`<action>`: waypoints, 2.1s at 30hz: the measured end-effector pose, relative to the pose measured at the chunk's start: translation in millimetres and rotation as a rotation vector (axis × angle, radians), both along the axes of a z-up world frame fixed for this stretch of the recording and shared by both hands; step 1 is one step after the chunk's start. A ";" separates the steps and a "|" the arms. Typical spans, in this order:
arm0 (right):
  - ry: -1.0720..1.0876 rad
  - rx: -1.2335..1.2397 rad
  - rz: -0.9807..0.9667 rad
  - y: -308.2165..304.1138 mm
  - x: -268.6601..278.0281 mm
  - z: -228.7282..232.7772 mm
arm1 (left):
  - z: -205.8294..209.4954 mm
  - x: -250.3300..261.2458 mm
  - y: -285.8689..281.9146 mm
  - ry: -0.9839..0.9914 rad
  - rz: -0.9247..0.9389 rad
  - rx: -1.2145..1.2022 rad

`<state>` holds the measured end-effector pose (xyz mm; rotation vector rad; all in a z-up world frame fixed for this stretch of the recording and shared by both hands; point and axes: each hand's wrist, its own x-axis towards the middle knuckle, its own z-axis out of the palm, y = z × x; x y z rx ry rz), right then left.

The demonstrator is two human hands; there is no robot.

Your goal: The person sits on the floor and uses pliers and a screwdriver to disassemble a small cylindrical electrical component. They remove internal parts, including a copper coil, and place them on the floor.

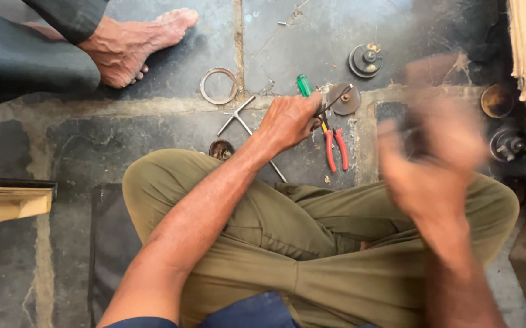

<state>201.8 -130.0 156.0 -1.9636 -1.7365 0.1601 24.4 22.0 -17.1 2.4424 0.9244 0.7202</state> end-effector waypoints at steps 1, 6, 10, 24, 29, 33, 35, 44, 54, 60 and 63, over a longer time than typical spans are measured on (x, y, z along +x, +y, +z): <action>-0.027 -0.165 0.105 7.4 -2.7 2.0 | 0.7 -0.5 0.7 -0.030 -0.015 0.003; -0.007 0.182 0.095 0.8 -9.2 34.7 | -1.2 2.5 6.5 0.018 0.008 -0.002; 0.071 0.356 0.036 -6.0 -5.2 39.2 | -1.2 4.2 6.9 0.042 0.010 0.011; 0.220 0.137 0.049 42.0 32.3 -92.6 | 1.6 -9.0 21.7 -0.058 0.200 -0.358; 0.038 -0.319 -0.137 53.2 44.7 -168.8 | -4.5 -14.3 32.3 -0.097 0.241 -0.501; 0.000 -0.407 -0.167 51.2 45.5 -181.6 | -1.2 -12.2 32.6 -0.102 0.192 -0.408; -0.052 -0.292 -0.087 55.4 40.9 -173.0 | 4.0 -11.9 30.1 -0.068 0.155 -0.322; 0.669 0.272 0.270 49.7 1.5 -122.6 | 18.7 7.8 1.6 0.071 -0.057 -0.157; 0.818 0.217 0.129 55.4 13.0 -128.3 | 25.6 0.4 20.9 0.044 -0.163 -0.408; 0.625 0.196 0.092 50.5 -2.7 -120.8 | 15.0 1.8 11.3 0.127 -0.116 -0.191; 0.577 0.252 0.132 47.6 -6.1 -118.3 | 4.7 3.8 4.6 0.148 -0.124 -0.098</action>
